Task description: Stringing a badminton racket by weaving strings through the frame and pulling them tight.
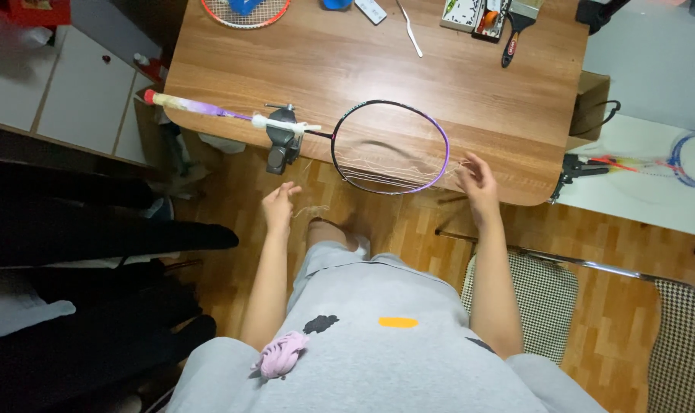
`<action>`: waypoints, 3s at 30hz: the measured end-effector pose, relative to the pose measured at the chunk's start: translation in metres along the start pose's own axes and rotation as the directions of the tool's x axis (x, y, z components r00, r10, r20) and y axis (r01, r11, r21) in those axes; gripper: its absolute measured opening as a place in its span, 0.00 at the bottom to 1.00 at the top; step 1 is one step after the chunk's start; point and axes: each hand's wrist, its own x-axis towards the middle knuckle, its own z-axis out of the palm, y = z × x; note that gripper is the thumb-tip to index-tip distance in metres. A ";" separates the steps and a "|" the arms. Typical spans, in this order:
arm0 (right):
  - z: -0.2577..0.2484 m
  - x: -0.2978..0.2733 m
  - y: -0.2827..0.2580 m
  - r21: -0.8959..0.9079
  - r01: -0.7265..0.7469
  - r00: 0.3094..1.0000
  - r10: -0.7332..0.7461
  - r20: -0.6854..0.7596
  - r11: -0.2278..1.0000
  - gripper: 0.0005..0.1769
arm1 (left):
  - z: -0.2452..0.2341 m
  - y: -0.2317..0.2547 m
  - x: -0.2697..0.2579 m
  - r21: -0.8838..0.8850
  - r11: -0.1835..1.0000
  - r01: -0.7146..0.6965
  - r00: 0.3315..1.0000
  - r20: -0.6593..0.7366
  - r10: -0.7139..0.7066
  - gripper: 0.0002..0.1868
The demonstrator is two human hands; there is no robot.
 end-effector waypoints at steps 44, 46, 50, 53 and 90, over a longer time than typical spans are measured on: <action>0.024 -0.118 -0.044 -0.159 0.117 0.992 -0.109 0.061 0.980 0.10 | 0.203 0.056 -0.156 0.204 0.920 -0.334 0.643 0.763 0.065 0.10; 0.032 -0.121 -0.050 -0.228 0.148 0.988 -0.131 0.086 0.962 0.12 | 0.199 0.058 -0.158 0.209 0.915 -0.346 0.651 0.755 0.074 0.10; 0.044 -0.123 -0.057 -0.382 0.118 0.990 -0.139 -0.030 0.917 0.09 | 0.198 0.062 -0.162 0.220 0.910 -0.353 0.636 0.769 0.061 0.10; 0.044 -0.126 -0.050 -0.396 0.142 0.979 -0.188 -0.080 0.907 0.05 | 0.195 0.062 -0.164 0.219 0.918 -0.329 0.630 0.776 0.041 0.09; 0.075 -0.119 -0.049 -0.349 -0.029 0.969 -0.060 -0.240 0.937 0.07 | 0.197 0.035 -0.151 0.048 0.986 -0.160 0.643 0.763 0.067 0.10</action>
